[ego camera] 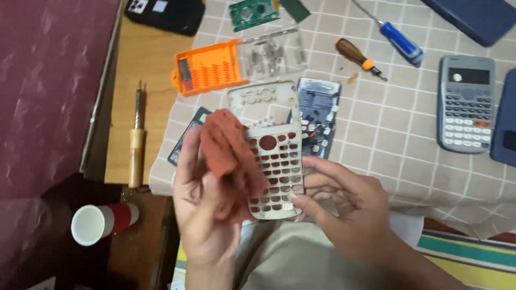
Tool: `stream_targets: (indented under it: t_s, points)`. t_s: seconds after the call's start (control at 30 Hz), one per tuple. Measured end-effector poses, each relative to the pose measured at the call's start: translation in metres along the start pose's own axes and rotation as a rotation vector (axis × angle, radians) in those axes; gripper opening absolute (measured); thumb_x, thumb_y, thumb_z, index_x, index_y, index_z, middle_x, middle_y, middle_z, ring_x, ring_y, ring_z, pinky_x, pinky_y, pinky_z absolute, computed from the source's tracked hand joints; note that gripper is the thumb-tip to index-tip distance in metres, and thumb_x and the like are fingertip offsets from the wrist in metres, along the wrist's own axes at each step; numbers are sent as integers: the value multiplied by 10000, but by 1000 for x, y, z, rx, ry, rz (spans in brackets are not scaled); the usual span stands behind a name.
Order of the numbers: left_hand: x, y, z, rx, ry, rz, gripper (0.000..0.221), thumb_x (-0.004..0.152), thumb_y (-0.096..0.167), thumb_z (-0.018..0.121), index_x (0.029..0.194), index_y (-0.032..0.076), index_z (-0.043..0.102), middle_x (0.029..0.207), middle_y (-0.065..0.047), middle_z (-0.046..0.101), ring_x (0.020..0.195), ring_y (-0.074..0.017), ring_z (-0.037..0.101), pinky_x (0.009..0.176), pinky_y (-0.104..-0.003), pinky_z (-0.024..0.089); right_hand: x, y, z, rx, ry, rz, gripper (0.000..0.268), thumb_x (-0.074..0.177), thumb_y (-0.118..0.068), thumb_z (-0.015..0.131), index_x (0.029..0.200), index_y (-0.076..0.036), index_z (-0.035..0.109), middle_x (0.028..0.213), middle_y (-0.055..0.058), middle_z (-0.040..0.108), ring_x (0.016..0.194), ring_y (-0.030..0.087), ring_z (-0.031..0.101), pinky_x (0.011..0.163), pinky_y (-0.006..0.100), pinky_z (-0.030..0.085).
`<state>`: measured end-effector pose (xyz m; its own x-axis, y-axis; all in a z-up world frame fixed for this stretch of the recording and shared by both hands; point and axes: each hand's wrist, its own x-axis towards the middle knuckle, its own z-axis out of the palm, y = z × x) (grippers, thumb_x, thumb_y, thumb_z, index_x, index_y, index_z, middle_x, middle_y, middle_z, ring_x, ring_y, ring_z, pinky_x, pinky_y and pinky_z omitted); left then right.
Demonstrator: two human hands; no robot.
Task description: Disassembling a calculator to clean the circuit board and plastic casing using a cloth.
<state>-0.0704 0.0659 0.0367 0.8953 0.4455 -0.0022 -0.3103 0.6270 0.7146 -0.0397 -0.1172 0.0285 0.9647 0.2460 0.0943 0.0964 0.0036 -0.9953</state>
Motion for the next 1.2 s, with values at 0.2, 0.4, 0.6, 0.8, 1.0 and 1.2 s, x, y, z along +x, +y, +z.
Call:
stream_targets:
  t_s: [0.2, 0.4, 0.6, 0.8, 1.0, 1.2]
  points:
    - [-6, -6, 13, 117, 54, 34, 997, 710, -127, 760, 1575, 81, 311, 1509, -194, 481, 1154, -270, 633, 1026, -425, 557, -11, -4, 17, -141, 12, -89, 471, 773, 11, 814, 1225, 12, 680, 862, 72, 802, 637, 95, 783, 654, 213, 740]
    - [-6, -13, -4, 361, -84, -202, 226, 873, 76, 771, 1061, 10, 664, 787, -58, 743, 594, -63, 617, 499, -228, 476, -13, -3, 3, -358, -15, -241, 449, 803, -106, 835, 1227, -27, 708, 928, 29, 793, 666, 67, 777, 708, 206, 675]
    - [-14, -31, 20, 329, -244, -94, 158, 947, -60, 639, 1089, -11, 686, 1048, -103, 760, 958, -142, 715, 867, -271, 586, -10, -11, -19, -331, 108, -343, 364, 876, -230, 706, 1051, 85, 652, 845, 124, 721, 704, 151, 722, 677, 246, 590]
    - [-11, -47, 46, 352, -233, -182, 403, 1058, 339, 489, 738, 109, 573, 634, -27, 626, 544, -97, 586, 461, -283, 463, 0, -18, -42, -376, 92, -155, 625, 1053, -456, 306, 1420, 14, 492, 1430, 189, 565, 1259, 268, 587, 1029, 395, 521]
    - [-9, -56, 48, -57, -301, -259, 197, 1059, 48, 503, 1177, 17, 658, 1060, -75, 711, 959, -137, 663, 848, -274, 531, -14, 20, -48, 163, -113, 379, 819, 856, -598, 494, 1426, -13, 563, 1270, 121, 748, 1108, 212, 723, 928, 391, 597]
    - [10, -35, 44, 246, -422, -293, 109, 1045, 117, 579, 1005, 67, 667, 676, 37, 579, 532, -7, 386, 465, -207, 253, -18, 12, -83, 590, 339, 262, 486, 1152, -353, 367, 1320, 70, 540, 1285, 327, 648, 1092, 394, 672, 954, 451, 542]
